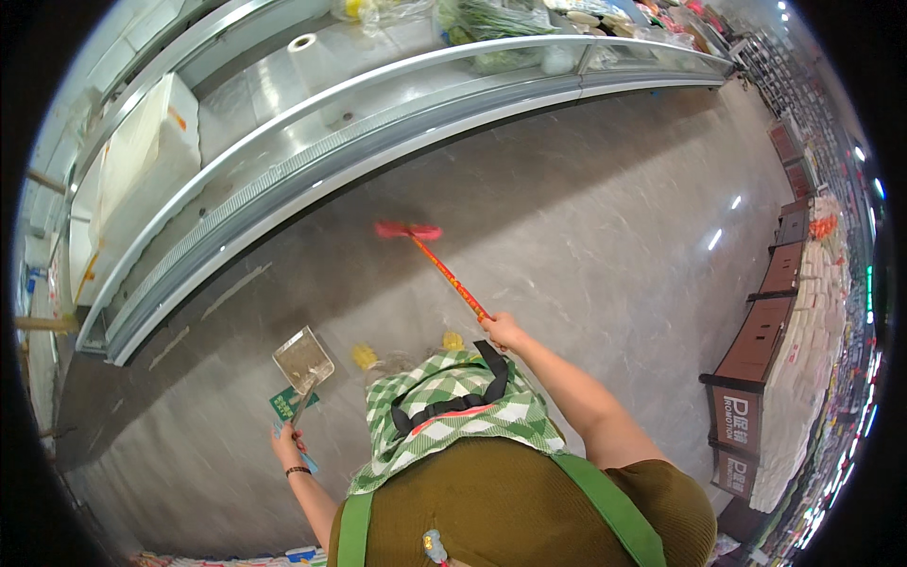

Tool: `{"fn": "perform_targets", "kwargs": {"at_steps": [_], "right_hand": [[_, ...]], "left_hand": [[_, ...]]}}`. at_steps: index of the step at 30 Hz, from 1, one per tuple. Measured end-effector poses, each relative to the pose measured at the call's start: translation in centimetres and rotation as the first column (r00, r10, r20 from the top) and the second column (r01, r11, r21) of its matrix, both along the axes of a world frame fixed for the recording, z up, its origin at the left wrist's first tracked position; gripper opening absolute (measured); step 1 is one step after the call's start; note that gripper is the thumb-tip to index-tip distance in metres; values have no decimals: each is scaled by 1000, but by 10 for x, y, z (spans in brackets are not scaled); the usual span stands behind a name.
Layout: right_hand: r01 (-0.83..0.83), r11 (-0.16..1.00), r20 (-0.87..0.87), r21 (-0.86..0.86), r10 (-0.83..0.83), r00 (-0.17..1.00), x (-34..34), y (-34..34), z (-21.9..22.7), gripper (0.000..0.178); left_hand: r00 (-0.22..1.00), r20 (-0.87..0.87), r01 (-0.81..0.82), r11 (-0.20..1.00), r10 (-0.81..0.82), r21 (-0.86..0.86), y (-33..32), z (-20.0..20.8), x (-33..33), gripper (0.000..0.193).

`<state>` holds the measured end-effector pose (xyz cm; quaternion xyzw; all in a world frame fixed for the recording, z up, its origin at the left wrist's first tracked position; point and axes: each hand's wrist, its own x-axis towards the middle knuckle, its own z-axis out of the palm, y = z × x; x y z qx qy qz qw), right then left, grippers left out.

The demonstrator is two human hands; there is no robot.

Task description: The person sweeps the supermarket floor using a broom and a dustpan, moving along the aisles and near refrigerated cases.

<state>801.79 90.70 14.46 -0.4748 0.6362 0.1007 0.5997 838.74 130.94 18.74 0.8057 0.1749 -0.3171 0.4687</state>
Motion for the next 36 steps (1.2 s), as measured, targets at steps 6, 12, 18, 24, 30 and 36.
{"fn": "perform_targets", "kwargs": {"at_steps": [6, 12, 18, 24, 30, 36], "right_hand": [[-110, 979, -152, -169, 84, 985, -36, -59, -9, 41], [-188, 949, -191, -252, 142, 971, -19, -134, -33, 39], [-328, 923, -254, -201, 274, 928, 32, -228, -47, 37], [-477, 726, -324, -495, 355, 877, 18, -305, -103, 34], [-601, 703, -346, -381, 495, 797, -99, -312, -100, 38], [-607, 754, -409, -252, 485, 773, -222, -262, -51, 39]], "left_hand": [[999, -27, -25, 999, 24, -36, -70, 1, -19, 24], [994, -91, 61, 996, -67, -61, -158, -6, -27, 20], [970, -120, 195, 971, -212, -139, -237, 18, -53, 24], [943, -106, 307, 948, -314, -82, -305, 34, -128, 24], [918, -89, 385, 922, -387, -39, -356, 11, -226, 28], [790, 4, 613, 789, -613, 37, -417, -18, -271, 26]]}}
